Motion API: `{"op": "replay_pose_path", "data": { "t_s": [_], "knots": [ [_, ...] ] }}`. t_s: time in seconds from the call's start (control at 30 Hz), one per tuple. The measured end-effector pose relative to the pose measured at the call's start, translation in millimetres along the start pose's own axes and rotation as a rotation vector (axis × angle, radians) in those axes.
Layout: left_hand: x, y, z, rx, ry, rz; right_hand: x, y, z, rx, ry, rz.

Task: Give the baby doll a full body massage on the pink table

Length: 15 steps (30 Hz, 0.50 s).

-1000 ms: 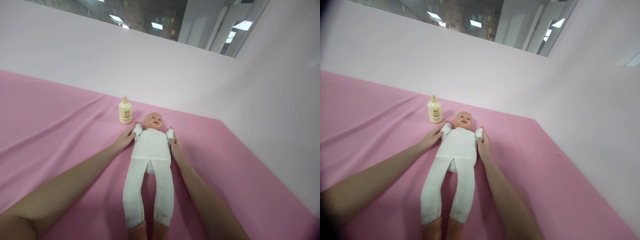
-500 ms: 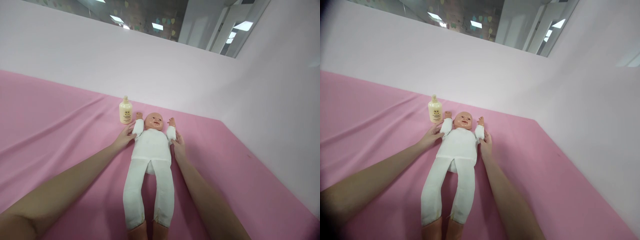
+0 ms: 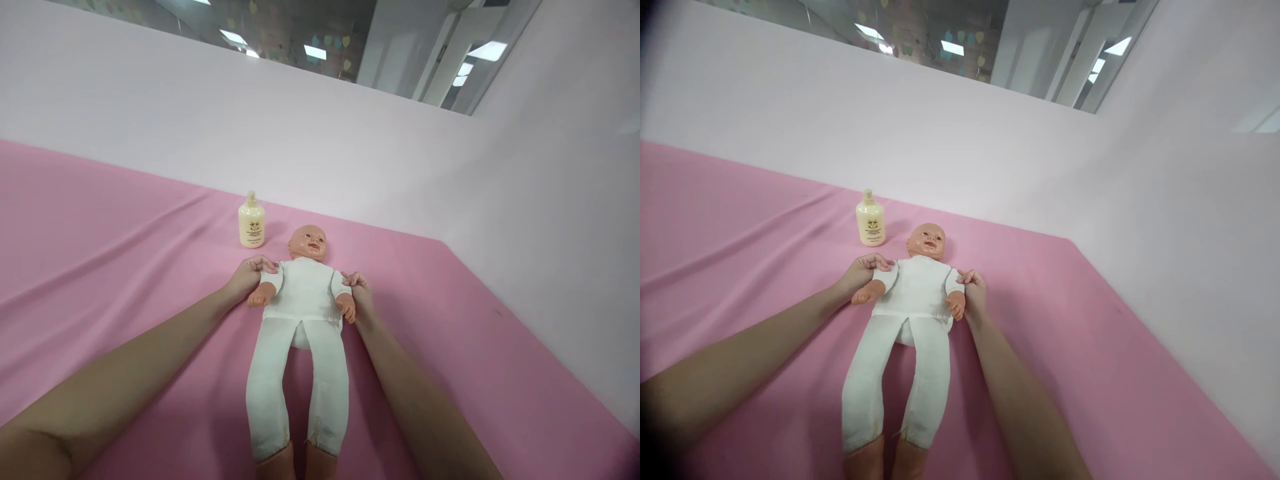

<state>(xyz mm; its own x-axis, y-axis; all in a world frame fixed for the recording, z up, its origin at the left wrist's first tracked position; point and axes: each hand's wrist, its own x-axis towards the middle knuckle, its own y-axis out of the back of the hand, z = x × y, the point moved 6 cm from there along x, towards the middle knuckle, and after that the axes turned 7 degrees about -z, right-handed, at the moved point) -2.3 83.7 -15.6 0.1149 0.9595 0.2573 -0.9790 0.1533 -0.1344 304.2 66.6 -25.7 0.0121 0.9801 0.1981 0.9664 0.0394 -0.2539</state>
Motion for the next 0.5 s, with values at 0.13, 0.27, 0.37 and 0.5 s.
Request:
{"op": "replay_pose_path", "data": {
  "t_s": [0.13, 0.27, 0.37, 0.5],
  "knots": [
    [-1, -1.6, 2, 0.022, 0.002, -0.030, 1, -2, -1, -0.033, -0.001, 0.001],
    [-6, -9.6, 6, 0.075, 0.031, -0.140, 1, -4, -7, -0.057, 0.022, 0.004],
    [-8, -12.7, 11, 0.148, 0.021, -0.171, -1, -9, -10, -0.072, 0.033, 0.007],
    [-7, -9.0, 9, 0.172, 0.012, -0.107, -7, -15, -17, -0.166, 0.050, 0.028]
  ]
}}
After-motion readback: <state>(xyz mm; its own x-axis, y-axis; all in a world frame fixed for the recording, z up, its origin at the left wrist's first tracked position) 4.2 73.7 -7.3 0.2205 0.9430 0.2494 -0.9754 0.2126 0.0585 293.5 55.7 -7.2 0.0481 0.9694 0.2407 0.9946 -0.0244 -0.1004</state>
